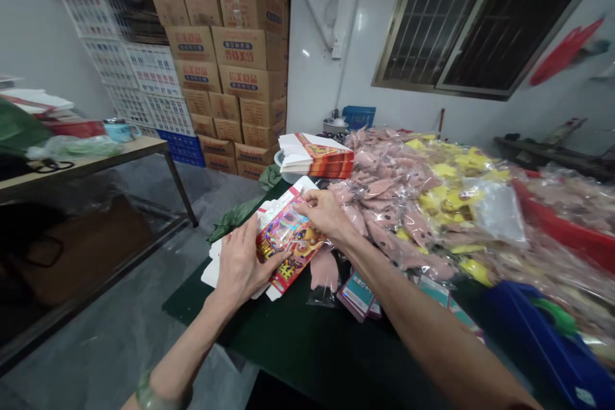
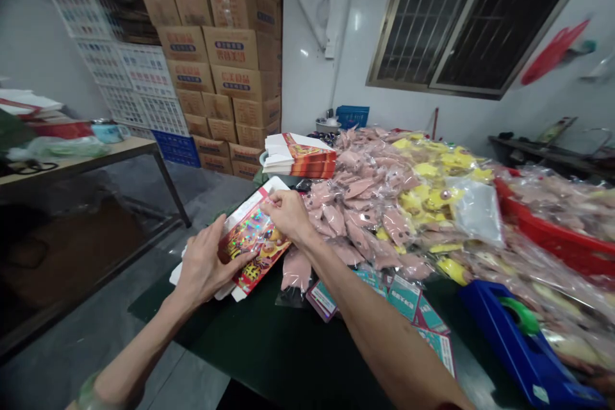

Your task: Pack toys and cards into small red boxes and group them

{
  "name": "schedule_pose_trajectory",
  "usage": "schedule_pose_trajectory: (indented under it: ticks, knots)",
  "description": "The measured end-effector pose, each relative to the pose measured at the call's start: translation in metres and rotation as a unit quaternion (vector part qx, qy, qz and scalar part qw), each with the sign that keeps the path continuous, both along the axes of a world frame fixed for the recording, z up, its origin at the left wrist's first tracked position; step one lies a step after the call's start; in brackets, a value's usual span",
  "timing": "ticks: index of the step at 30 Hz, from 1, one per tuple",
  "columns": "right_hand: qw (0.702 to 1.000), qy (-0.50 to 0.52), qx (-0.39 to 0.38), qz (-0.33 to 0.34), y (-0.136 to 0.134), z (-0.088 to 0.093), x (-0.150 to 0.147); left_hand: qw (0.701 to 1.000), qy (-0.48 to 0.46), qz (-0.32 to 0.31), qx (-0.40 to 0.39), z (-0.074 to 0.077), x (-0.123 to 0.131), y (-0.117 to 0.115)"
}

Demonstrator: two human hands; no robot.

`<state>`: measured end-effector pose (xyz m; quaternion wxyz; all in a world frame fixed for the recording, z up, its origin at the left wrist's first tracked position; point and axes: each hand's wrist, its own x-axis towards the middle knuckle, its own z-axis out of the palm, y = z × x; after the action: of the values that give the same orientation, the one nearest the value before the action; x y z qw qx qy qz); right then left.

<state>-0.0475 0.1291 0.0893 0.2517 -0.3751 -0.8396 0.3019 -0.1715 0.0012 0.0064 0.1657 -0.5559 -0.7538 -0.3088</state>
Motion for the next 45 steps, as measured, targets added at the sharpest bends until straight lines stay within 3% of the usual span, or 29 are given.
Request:
schedule_pose_trajectory:
  ticks: [4,6,8,11,12,13,14,16,18,21,23,27,32,39,42,45]
  knots:
    - [0.983,0.142,-0.007,0.114,-0.05,0.025,0.061,0.981,-0.113,-0.129,0.089,0.017,0.04,-0.025]
    - [0.973,0.179,0.009,0.148,-0.072,0.027,0.091,0.946,-0.238,-0.212,0.06,0.016,0.069,-0.037]
    - [0.974,0.16,0.065,0.143,-0.088,0.024,0.117,0.859,-0.415,-0.3,-0.026,0.013,0.1,-0.046]
    - [0.956,0.122,0.254,0.081,-0.109,0.015,0.149,0.662,-0.634,-0.382,-0.117,0.007,0.142,-0.051]
    - [0.935,0.122,0.329,0.047,-0.115,0.012,0.159,0.62,-0.675,-0.382,-0.116,0.005,0.152,-0.05]
    - [0.909,0.131,0.395,0.003,-0.121,0.009,0.169,0.601,-0.7,-0.371,-0.103,0.003,0.16,-0.049]
    - [0.884,0.151,0.44,-0.05,-0.126,0.005,0.18,0.601,-0.714,-0.351,-0.082,0.001,0.167,-0.048]
    - [0.855,0.209,0.449,-0.154,-0.133,-0.007,0.198,0.636,-0.711,-0.298,-0.038,-0.004,0.174,-0.042]
    - [0.871,0.258,0.354,-0.223,-0.131,-0.025,0.211,0.687,-0.679,-0.259,-0.009,-0.011,0.177,-0.036]
    - [0.924,0.309,0.123,-0.187,-0.117,-0.053,0.214,0.755,-0.603,-0.256,0.024,-0.024,0.18,-0.027]
    - [0.93,0.338,0.042,-0.14,-0.107,-0.066,0.21,0.782,-0.564,-0.261,0.044,-0.034,0.183,-0.022]
    - [0.939,0.323,0.088,-0.08,-0.098,-0.077,0.211,0.809,-0.53,-0.246,0.063,-0.048,0.186,-0.02]
    - [0.96,0.221,0.168,-0.044,-0.099,-0.081,0.233,0.836,-0.48,-0.261,0.057,-0.048,0.183,-0.026]
    - [0.945,0.227,0.233,-0.038,-0.104,-0.077,0.24,0.875,-0.309,-0.297,0.225,-0.023,0.181,-0.01]
    - [0.93,0.273,0.238,-0.066,-0.106,-0.071,0.24,0.867,-0.248,-0.338,0.272,-0.009,0.184,-0.007]
    - [0.932,0.291,0.203,-0.072,-0.111,-0.067,0.242,0.863,-0.266,-0.333,0.272,0.003,0.188,-0.009]
